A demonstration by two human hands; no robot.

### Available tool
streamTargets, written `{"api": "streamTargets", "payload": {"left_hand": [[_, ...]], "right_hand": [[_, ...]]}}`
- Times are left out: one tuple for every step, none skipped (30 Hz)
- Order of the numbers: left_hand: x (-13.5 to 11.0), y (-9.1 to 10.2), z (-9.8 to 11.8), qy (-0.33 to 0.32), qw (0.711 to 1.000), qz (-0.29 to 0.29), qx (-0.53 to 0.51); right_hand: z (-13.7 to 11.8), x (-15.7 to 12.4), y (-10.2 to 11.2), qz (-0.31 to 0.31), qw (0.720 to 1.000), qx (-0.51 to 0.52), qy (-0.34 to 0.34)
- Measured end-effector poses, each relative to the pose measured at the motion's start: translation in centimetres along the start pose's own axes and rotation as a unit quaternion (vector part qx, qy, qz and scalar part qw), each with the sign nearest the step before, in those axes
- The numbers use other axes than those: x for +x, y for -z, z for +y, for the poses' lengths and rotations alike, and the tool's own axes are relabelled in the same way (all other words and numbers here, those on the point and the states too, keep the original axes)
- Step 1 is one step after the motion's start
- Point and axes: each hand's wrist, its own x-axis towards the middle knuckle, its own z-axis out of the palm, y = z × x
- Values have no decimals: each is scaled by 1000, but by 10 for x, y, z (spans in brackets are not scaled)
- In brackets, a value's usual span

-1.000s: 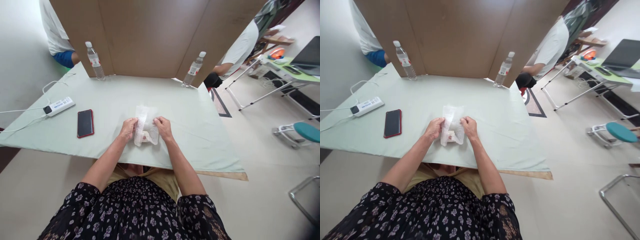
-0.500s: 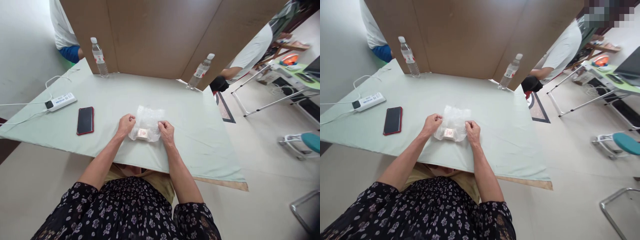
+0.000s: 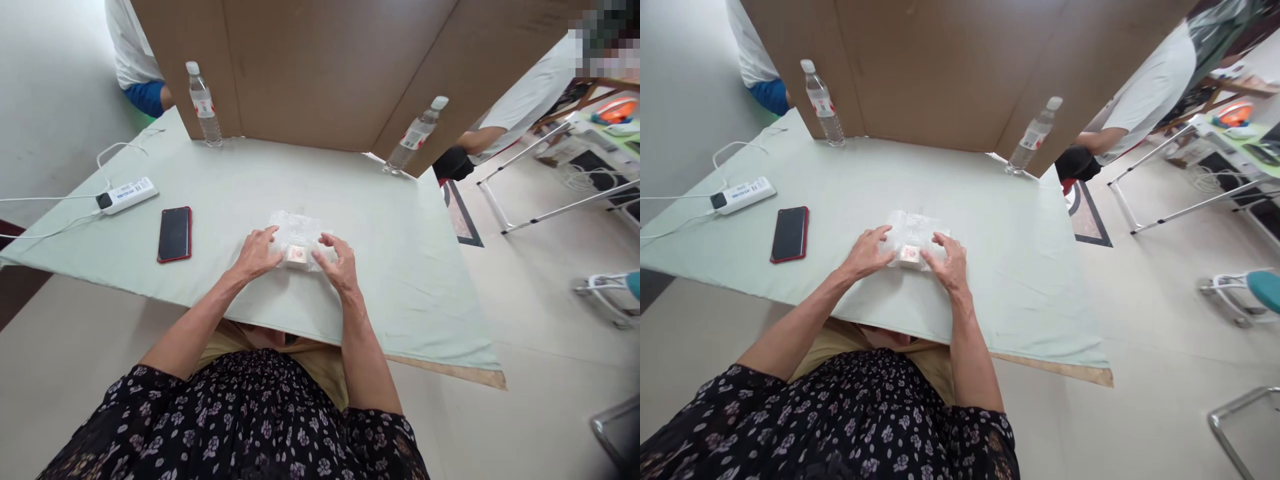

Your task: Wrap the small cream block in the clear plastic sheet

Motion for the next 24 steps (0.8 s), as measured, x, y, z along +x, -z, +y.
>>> {"api": "streamTargets", "payload": {"left_hand": [[-4, 1, 0, -8, 1000, -7, -11], [-10, 4, -1, -26, 999, -5, -33], [-16, 7, -3, -61, 996, -5, -60], [-23, 12, -6, -95, 992, -23, -84], [-31, 16, -9, -121, 985, -71, -98], [-39, 21, -12, -141, 976, -131, -100], [-47, 26, -14, -162, 966, -183, -89], [-53, 30, -16, -171, 959, -214, -73], [-58, 32, -17, -163, 959, -221, -66], [-61, 33, -16, -147, 964, -214, -58], [-61, 33, -15, -127, 972, -192, -51], [-59, 31, -13, -106, 980, -162, -44], [-56, 28, -9, -96, 987, -125, -28], [-52, 25, -6, -101, 991, -93, -7], [-46, 21, -3, -113, 990, -80, 19], [-42, 17, 0, -122, 989, -76, 45], [-37, 13, 2, -124, 986, -86, 68], [-34, 9, 3, -116, 984, -100, 85], [-33, 6, 3, -109, 981, -125, 101], [-32, 3, 2, -104, 977, -151, 112], [-33, 0, 0, -102, 973, -172, 119], [-34, -2, -3, -103, 970, -184, 122], [-36, -3, -6, -105, 968, -191, 122], [-38, -4, -9, -107, 968, -192, 119]], "right_hand": [[-3, -2, 1, -18, 1000, -9, 13], [-6, -4, 2, -31, 999, -11, 25], [-9, -8, 5, -43, 998, -5, 37], [-10, -13, 9, -60, 997, 3, 47], [-11, -19, 14, -86, 995, 10, 54], [-11, -26, 20, -121, 991, 14, 56], [-11, -34, 27, -163, 985, 10, 51], [-10, -41, 34, -204, 978, 1, 40], [-10, -47, 39, -232, 972, -12, 26], [-10, -51, 44, -244, 969, -25, 12], [-11, -52, 46, -237, 971, -35, 2], [-13, -51, 45, -213, 976, -44, -3], [-15, -48, 41, -179, 982, -53, 2], [-18, -43, 35, -144, 988, -63, 14], [-22, -36, 26, -114, 990, -76, 30], [-25, -29, 16, -97, 989, -97, 48], [-28, -21, 6, -97, 987, -118, 57], [-29, -15, -4, -113, 983, -134, 57], [-29, -9, -12, -135, 979, -144, 54], [-28, -4, -17, -155, 975, -147, 53], [-24, -1, -18, -164, 974, -148, 50], [-18, 0, -15, -155, 976, -146, 46], [-9, 0, -8, -133, 980, -144, 40], [1, -1, 3, -86, 986, -139, 28]]}}
